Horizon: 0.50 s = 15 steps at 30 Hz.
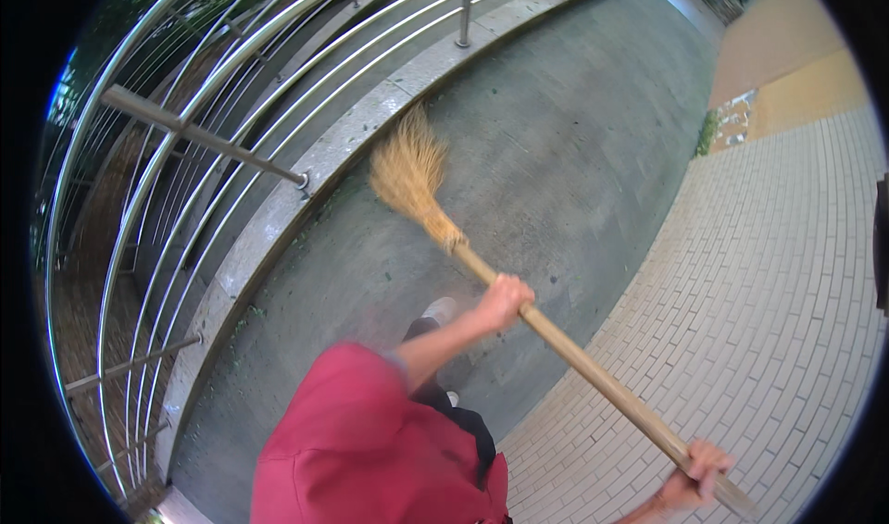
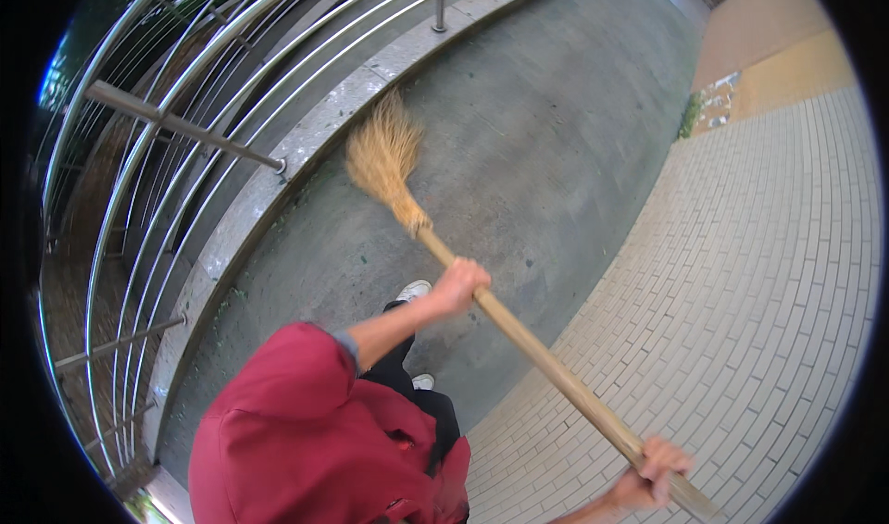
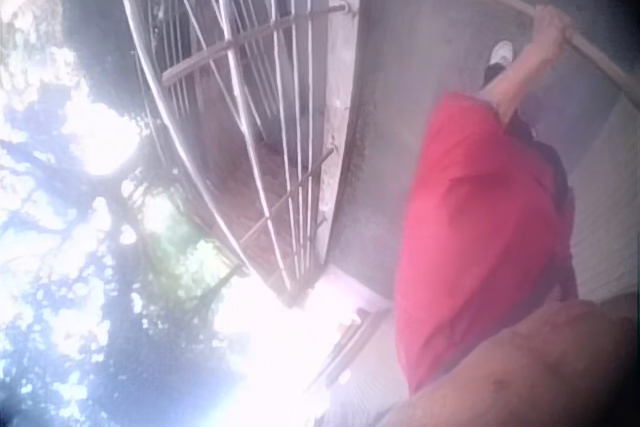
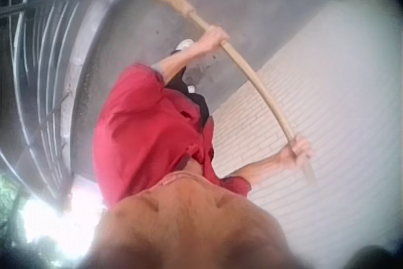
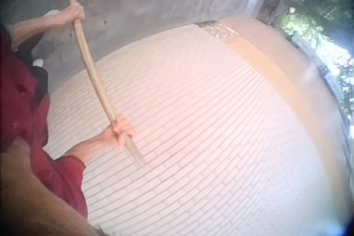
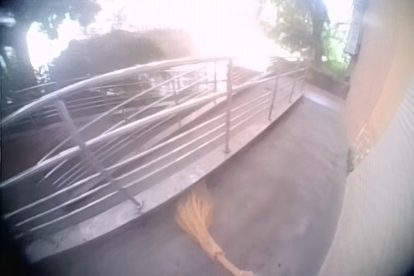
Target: The person sweeps a tiled outdoor walkway with a traditional straw broom, moving along a curved path bordered by hedges and a metal railing. The person gathers scattered leaves and debris into piles while walking forward and turning to follow the path.
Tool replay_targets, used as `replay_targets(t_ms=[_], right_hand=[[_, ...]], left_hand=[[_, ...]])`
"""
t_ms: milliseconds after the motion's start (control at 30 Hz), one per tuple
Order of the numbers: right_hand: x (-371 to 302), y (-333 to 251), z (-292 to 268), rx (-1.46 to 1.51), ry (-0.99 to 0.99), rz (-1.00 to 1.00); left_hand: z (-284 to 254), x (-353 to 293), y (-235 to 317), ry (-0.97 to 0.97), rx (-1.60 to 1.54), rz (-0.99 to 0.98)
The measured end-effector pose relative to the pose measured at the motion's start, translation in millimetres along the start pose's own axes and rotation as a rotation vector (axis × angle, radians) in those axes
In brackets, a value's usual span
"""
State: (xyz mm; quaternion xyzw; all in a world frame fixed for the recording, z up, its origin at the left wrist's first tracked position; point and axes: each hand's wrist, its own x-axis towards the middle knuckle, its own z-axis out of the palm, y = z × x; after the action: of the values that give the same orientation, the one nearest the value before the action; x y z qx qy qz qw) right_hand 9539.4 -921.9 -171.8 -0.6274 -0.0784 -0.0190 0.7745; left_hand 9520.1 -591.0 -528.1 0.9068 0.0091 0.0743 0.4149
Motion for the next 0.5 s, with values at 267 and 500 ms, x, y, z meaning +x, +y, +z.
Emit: replay_targets(t_ms=[267, 500], right_hand=[[-40, -81, -59, 0.249, -0.178, 0.159], [-124, -207, -171, 0.480, -0.224, 0.022]], left_hand=[[-48, -226, 160, -0.186, -0.068, -0.278], [-75, -272, 307, -0.148, -0.063, -0.044]])
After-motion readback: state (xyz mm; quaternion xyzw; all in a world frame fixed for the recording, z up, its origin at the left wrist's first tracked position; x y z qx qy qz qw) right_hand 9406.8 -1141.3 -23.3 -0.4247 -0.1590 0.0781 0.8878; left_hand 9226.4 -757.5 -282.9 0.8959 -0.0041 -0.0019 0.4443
